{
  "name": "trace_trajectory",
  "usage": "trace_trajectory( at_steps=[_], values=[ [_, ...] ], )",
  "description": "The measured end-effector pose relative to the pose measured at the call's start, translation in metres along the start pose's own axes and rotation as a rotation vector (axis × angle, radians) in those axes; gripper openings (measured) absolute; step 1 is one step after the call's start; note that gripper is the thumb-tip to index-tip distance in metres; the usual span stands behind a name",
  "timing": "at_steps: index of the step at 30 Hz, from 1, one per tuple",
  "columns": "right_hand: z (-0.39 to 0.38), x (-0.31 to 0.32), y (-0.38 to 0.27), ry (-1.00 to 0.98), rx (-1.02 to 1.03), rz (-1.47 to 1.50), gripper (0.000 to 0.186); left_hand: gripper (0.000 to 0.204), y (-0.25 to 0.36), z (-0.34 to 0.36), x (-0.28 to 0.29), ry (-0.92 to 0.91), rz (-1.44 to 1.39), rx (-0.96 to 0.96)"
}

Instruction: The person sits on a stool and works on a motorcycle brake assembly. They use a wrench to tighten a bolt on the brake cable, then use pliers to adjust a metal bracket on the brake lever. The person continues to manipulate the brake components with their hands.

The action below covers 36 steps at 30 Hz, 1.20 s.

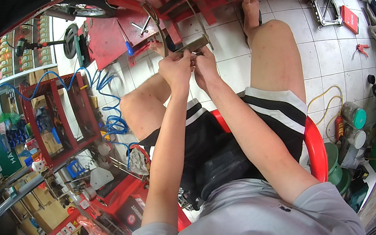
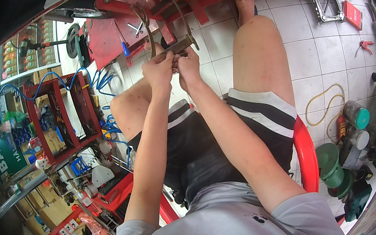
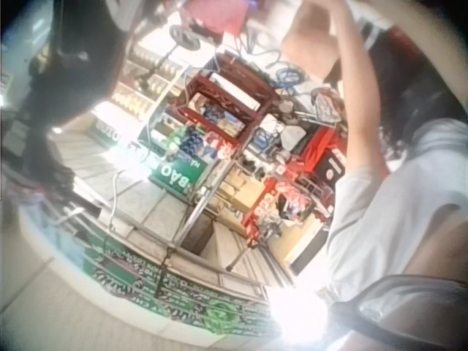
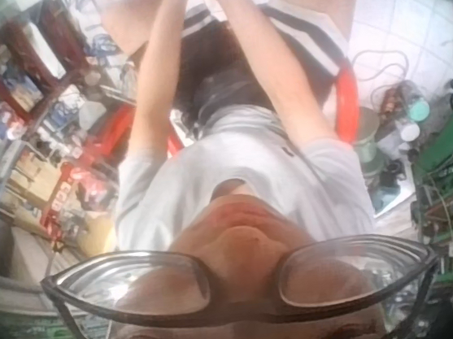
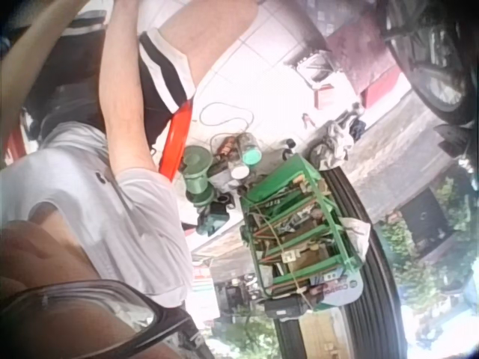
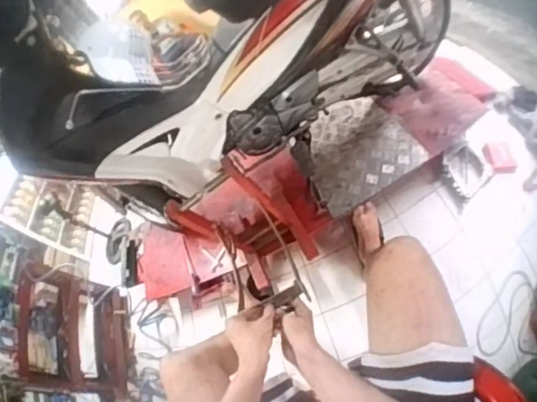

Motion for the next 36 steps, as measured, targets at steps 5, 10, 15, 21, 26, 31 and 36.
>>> trace_trajectory(
  at_steps=[5, 10, 15, 21, 26, 31, 36],
  values=[
    [-0.003, -0.005, 0.001, 0.005, -0.032, -0.041, 0.023, 0.022, -0.021, -0.003, 0.003, 0.038, 0.062, -0.182],
    [0.024, 0.001, 0.003, -0.107, -0.137, 0.150, 0.023, 0.024, -0.059, -0.025, -0.009, -0.228, 0.507, -0.290],
    [0.032, -0.012, 0.005, -0.133, -0.176, 0.145, 0.022, 0.024, -0.043, -0.098, -0.071, -0.642, 0.467, -0.540],
    [0.035, -0.014, -0.003, -0.182, -0.209, 0.096, 0.024, 0.030, -0.017, -0.121, -0.101, -0.680, 0.030, -0.637],
    [0.030, -0.013, 0.000, -0.138, -0.210, 0.160, 0.024, 0.029, -0.017, -0.129, -0.096, -0.428, 0.023, -0.789],
    [0.025, -0.011, -0.004, -0.096, -0.209, 0.150, 0.039, 0.035, 0.004, -0.146, -0.071, -0.753, 0.420, -0.797],
    [0.024, -0.001, -0.009, -0.064, -0.174, -0.269, 0.058, 0.030, -0.005, -0.101, -0.016, -1.044, 1.105, -0.720]
  ],
)
Point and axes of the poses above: each hand's wrist, its own z-axis towards the middle knuckle, its own x-axis out of the back of the hand, y = z × x, the point moved 6 cm from there along z, towards the middle knuckle, and after that the axes turned 14 degrees about z, right-handed, at the moved point
